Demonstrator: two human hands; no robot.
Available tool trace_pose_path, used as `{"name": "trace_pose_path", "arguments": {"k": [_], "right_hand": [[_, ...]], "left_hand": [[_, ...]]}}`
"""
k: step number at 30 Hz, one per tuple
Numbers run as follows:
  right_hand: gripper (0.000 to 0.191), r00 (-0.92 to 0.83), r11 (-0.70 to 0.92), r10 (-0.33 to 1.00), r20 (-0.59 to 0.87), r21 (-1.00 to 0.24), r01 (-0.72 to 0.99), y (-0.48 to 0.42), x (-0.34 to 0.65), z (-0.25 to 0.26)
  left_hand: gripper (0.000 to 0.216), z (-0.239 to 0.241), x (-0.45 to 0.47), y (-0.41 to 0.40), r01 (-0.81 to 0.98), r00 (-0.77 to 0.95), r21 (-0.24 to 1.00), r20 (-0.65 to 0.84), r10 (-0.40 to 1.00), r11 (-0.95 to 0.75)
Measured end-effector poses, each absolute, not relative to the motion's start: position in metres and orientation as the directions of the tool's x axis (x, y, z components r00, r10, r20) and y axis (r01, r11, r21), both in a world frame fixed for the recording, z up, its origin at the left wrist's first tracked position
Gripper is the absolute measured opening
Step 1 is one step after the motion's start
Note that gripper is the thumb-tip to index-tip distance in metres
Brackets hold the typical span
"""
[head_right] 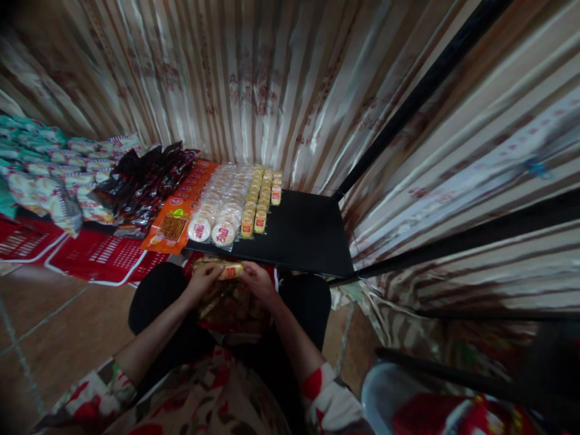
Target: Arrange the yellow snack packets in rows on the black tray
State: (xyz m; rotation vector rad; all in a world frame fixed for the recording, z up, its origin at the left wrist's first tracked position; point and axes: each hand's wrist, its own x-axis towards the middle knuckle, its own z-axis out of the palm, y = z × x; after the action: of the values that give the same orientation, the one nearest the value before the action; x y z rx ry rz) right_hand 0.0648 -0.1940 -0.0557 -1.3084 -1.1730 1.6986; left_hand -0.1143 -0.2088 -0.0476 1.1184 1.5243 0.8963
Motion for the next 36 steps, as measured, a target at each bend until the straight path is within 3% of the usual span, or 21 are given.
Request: {"name": "trace_pose_path", "arguments": {"k": [4, 9, 12, 16, 19, 22, 26, 32, 36], "right_hand": [[0.038, -0.262, -0.309, 0.923, -0.283, -0.949, -0.064, -0.191, 0.076, -0.039], [0.04, -0.171, -0.324, 0.934, -0.314, -0.945, -0.035, -0.194, 0.089, -0.033], [0.036, -0.148, -0.262, 0.947, -0.285, -0.952, 0.161, -0.197, 0.099, -0.031], [0.032, -0.049, 0.063, 0.998, 0.043, -0.79, 0.61, -0.191, 0.118, -0.018], [0.042, -0.105, 0.194, 0.981, 0.166, -0.739, 0.645, -0.176, 0.132, -0.01], [0.038, -0.118, 0.159, 0.987, 0.112, -0.821, 0.548, -0.156, 0.143, -0.015], [0.036, 0.011, 0.092, 0.994, 0.109, -0.88, 0.466, -0.122, 0.155, -0.029], [0.029, 0.136, -0.008, 0.988, 0.078, -0.84, 0.543, -0.059, 0.16, -0.03], [0.028, 0.153, -0.032, 0.985, 0.075, -0.799, 0.601, -0.019, 0.156, -0.026]], "left_hand": [[0.046, -0.034, -0.099, -0.205, -0.026, 0.015, 0.917, -0.398, 0.917, 0.398], [0.043, -0.024, -0.082, -0.195, -0.106, 0.094, 0.941, -0.311, 0.946, 0.32], [0.034, -0.018, -0.07, -0.184, 0.078, 0.05, 0.963, -0.26, 0.964, 0.256], [0.032, -0.004, -0.052, -0.165, 0.5, 0.11, 0.864, -0.13, 0.985, 0.058], [0.032, 0.01, -0.037, -0.148, 0.616, 0.233, 0.78, -0.05, 0.971, -0.108], [0.033, 0.02, -0.02, -0.131, 0.616, 0.294, 0.763, 0.006, 0.956, -0.195], [0.044, 0.021, 0.006, -0.112, 0.557, 0.136, 0.819, 0.077, 0.988, -0.141], [0.039, 0.007, 0.046, -0.093, 0.434, 0.013, 0.897, 0.09, 0.996, -0.087], [0.044, -0.003, 0.064, -0.075, 0.368, -0.03, 0.93, -0.006, 1.0, 0.016]]}}
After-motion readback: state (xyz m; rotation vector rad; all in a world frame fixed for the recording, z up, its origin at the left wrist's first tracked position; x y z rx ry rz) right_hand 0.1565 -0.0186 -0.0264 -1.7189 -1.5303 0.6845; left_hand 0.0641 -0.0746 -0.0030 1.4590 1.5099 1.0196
